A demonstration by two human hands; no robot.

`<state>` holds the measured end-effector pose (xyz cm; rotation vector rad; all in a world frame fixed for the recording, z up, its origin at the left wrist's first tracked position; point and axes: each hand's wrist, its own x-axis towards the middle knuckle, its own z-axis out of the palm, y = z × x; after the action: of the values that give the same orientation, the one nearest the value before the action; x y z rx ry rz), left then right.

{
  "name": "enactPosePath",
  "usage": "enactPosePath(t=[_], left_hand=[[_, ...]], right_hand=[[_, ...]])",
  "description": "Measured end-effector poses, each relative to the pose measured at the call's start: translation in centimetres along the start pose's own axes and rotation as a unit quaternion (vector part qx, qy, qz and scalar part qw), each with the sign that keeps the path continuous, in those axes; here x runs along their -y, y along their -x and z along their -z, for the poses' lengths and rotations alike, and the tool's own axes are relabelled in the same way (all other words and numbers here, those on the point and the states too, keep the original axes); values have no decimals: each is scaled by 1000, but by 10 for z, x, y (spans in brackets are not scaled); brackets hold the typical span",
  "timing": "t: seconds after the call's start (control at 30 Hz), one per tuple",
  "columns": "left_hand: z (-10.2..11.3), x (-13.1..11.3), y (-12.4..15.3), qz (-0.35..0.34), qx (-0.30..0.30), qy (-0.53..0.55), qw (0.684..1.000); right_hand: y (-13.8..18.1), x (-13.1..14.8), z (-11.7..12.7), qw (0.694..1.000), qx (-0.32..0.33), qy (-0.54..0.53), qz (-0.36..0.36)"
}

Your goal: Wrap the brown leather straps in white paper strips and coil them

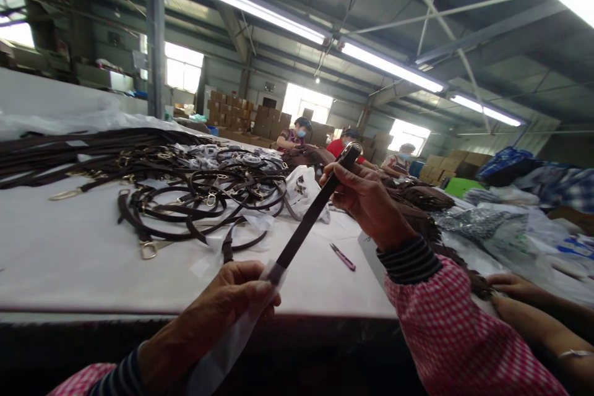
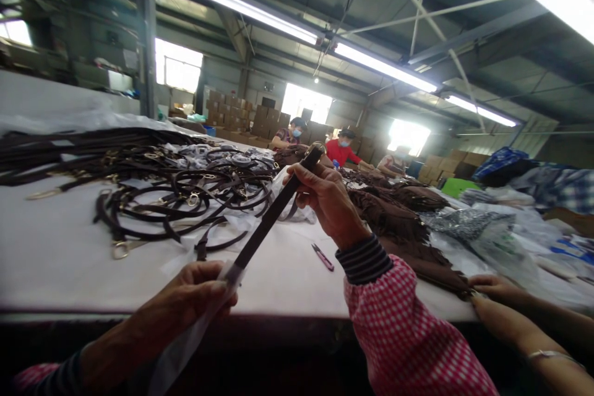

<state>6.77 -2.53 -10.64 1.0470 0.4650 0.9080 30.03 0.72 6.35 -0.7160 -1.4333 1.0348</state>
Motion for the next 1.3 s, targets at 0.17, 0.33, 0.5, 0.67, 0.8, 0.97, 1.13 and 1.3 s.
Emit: enactPosePath(t=[0.17,0.33,0.5,0.67,0.8,0.97,1.13,1.3], left_hand=[[-4,-1,-4,5,18,2,1000],[-10,-5,-8,10,-3,6,1000],[-14,-10,-13,15,-13,-9,1000],[-13,-13,-15,7,-3,-37,999],[-14,-16,-13,5,8,-77,997],[-23,-22,-8,-4,-17,-135,991],[-26,-25,-13,-17,-25,-127,991],[-25,-30,-23,-26,-29,-139,990]], right_hand=[[9,-4,2,1000,20,10,3],[18,-16,0,998,66,16,-5],[27,-24,-6,996,86,17,-27],[31,-28,-9,997,74,7,-32],[32,-33,-8,998,53,10,-29],[36,-40,-8,999,30,10,-26],[42,-44,-15,999,41,3,-21],[52,-54,-27,997,64,22,-43]])
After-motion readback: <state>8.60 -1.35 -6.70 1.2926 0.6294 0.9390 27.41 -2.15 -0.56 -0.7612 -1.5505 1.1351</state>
